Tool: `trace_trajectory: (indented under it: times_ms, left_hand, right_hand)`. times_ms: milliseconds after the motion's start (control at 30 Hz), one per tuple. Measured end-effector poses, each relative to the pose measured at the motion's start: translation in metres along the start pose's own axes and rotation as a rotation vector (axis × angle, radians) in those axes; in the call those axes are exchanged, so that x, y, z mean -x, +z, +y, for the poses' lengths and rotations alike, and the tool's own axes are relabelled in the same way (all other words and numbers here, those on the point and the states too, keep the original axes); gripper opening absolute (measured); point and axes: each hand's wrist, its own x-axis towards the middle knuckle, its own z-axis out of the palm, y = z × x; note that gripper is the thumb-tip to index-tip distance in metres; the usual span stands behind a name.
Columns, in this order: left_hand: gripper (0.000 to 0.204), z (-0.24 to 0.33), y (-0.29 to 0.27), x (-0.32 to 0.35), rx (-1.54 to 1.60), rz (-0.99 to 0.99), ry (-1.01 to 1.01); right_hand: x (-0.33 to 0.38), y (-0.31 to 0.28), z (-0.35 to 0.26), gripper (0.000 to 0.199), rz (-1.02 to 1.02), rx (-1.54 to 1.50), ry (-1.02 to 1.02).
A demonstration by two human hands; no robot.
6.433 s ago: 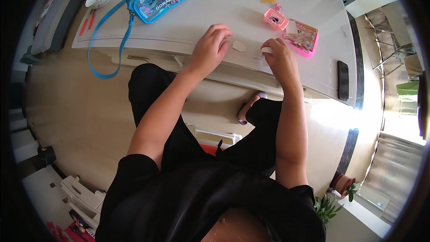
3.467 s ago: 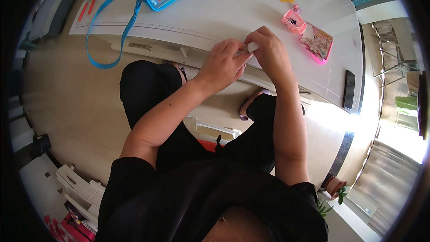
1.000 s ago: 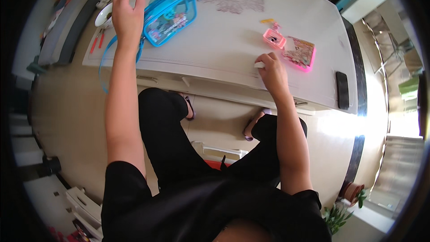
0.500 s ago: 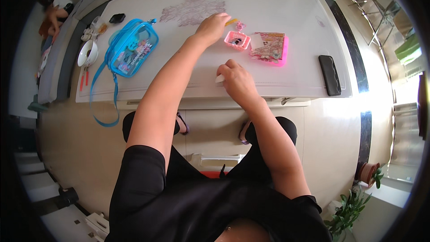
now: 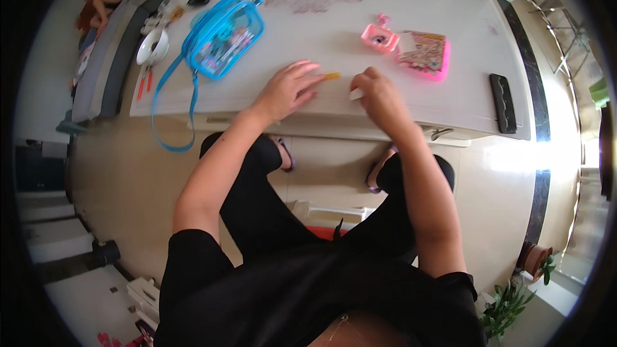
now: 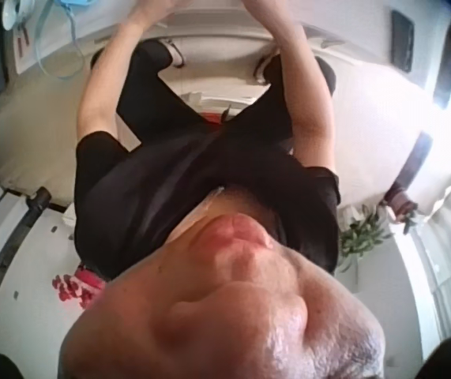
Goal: The person sits on the floor and wipes several small decorative items on a white table using a white cloth. They handle each item one at a time, including a blue plastic bag, a pink container, and a small yellow object, then wipe the table surface.
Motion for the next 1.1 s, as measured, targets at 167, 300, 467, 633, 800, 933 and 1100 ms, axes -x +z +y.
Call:
trace_trajectory:
  times_ms: [167, 300, 467, 633, 800, 933, 1100]
  left_hand:
    - [0.038, 0.028, 0.003, 0.012, 0.1, 0.125, -0.109]
    - [0.036, 0.035, -0.002, 0.016, 0.467, 0.41, -0.243]
    - [0.031, 0.036, 0.005, 0.031, 0.293, 0.323, -0.134]
    - [0.025, 0.036, 0.011, 0.032, 0.065, 0.291, -0.013]
    - [0.021, 0.034, 0.014, 0.03, 0.065, 0.293, -0.032]
    - [0.023, 0.036, 0.012, 0.028, 0.066, 0.286, -0.041]
    - [0.025, 0.037, 0.012, 0.03, 0.049, 0.276, -0.059]
  right_hand:
    - [0.0, -0.008, -0.015, 0.026, 0.026, -0.086, 0.09]
    - [-0.012, -0.003, -0.035, 0.026, 0.051, -0.134, 0.123]
    - [-0.022, 0.021, -0.047, 0.027, 0.044, -0.079, 0.018]
    - [-0.028, 0.035, -0.049, 0.027, -0.009, 0.048, -0.036]
    - [-0.028, 0.032, -0.05, 0.027, -0.044, 0.047, -0.011]
    - [-0.023, 0.017, -0.04, 0.025, -0.047, 0.048, 0.034]
    - [-0.012, -0.01, -0.012, 0.024, -0.028, 0.149, 0.152]
